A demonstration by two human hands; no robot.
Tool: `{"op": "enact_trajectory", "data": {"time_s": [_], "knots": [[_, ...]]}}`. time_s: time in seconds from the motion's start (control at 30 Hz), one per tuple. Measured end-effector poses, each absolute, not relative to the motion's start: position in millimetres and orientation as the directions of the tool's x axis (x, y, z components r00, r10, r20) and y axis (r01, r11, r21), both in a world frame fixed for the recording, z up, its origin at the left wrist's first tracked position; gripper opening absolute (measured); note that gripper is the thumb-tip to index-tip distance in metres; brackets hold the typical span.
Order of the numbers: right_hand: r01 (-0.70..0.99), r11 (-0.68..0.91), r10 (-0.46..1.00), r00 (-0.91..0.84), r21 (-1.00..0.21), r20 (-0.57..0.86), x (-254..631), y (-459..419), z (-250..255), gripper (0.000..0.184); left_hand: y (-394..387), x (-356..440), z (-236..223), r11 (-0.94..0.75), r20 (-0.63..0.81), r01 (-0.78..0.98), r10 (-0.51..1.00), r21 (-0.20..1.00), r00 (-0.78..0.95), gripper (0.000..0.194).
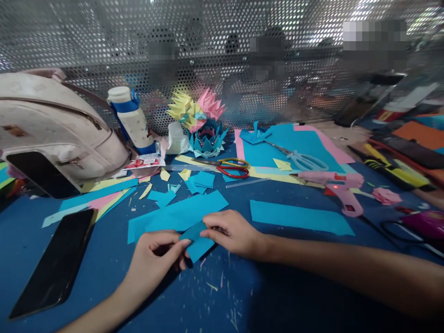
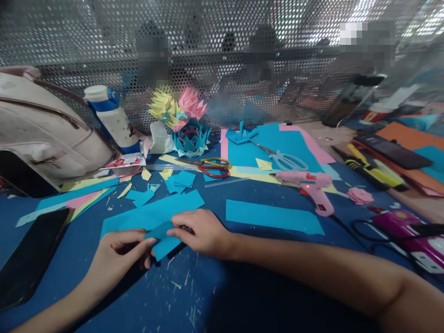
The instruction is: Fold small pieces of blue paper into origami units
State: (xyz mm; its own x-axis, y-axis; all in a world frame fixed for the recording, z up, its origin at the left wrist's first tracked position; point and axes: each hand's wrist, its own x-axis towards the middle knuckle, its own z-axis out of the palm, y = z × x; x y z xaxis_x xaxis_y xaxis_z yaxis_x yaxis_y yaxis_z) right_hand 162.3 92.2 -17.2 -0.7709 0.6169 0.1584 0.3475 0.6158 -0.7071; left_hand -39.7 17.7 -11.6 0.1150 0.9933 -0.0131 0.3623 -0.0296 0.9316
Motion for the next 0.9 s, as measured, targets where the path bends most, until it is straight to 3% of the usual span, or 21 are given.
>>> {"op": "enact_trajectory", "data": {"time_s": [0.13,0.33,0.67,0.9], "knots": [[0.345,0.581,0.625,-0.77,-0.738,0.132,163.2,92.0,-16.4,0.043,16.8,-39.6,-10.1,-0.034,-0.009,0.356,0.993,0.934,0.119,0.039],[0.283,0.36,0.648,-0.761,-0.889,0.02,162.3,92.7,-13.5,0.036,18.5,-38.3,-8.4,-0.019,-0.008,0.331,0.997,0.944,0.079,0.039],[0.319,0.437,0.663,-0.746,-0.841,0.061,161.7,87.9,-10.4,0.044,17.7,-38.5,-7.1,-0.009,-0.01,0.296,0.998,0.955,0.065,0.037],[0.122,0.147,0.648,-0.761,-0.982,0.002,158.6,85.2,-12.1,0.035,15.6,-40.1,-6.8,-0.034,0.019,0.31,0.998,0.95,0.053,0.038]]}}
